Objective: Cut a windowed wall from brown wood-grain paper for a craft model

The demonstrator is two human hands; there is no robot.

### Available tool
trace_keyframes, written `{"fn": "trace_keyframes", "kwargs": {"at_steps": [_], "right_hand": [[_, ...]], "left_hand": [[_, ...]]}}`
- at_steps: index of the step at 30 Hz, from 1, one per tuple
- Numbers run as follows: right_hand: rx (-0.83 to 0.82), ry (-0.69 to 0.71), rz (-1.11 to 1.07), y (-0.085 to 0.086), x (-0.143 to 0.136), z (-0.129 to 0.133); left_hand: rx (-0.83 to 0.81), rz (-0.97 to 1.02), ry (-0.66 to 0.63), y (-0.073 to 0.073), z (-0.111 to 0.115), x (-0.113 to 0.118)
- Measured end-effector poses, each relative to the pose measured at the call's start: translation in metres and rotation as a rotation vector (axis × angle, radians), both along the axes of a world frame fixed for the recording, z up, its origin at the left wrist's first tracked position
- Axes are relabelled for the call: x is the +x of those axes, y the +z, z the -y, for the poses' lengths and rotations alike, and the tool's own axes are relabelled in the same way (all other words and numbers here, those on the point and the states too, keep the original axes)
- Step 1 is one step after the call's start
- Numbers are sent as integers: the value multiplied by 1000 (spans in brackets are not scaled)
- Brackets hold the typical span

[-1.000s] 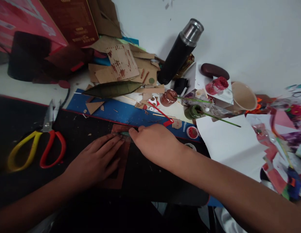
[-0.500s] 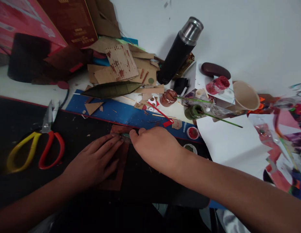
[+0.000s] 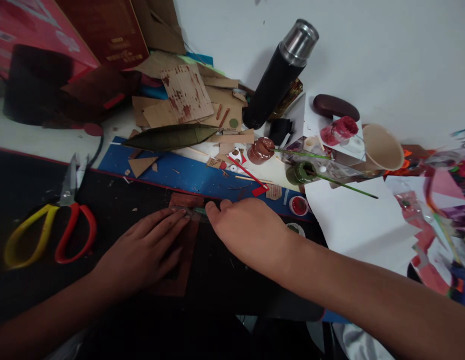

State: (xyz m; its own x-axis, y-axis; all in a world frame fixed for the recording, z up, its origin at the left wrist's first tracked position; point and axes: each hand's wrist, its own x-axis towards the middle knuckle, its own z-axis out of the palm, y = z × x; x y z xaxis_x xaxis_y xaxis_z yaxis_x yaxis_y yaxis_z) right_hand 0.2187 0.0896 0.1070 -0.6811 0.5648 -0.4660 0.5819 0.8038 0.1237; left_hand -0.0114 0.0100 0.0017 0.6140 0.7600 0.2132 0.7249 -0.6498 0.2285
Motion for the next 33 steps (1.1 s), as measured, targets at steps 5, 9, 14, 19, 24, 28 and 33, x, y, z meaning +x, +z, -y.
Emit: {"fn": "trace_keyframes", "kwargs": {"at_steps": [5, 9, 14, 19, 24, 28, 33], "right_hand": [[-37, -3, 12, 3, 2, 0], [-50, -17, 33, 8, 0, 1], [-41, -41, 19, 8, -4, 4], [-41, -55, -12, 3, -2, 3], [-58, -135, -76, -2, 5, -3], [-74, -159, -100, -1, 10, -3], [-8, -185, -141, 2, 15, 2]], "left_hand": [[-41, -5, 2, -2, 2, -1], [-66, 6, 14, -4, 3, -1], [-68, 20, 25, -3, 3, 0], [-55, 5, 1, -1, 1, 0], [-31, 1, -6, -1, 1, 0], [-34, 8, 0, -2, 2, 0], [-20, 12, 5, -2, 2, 1]]}}
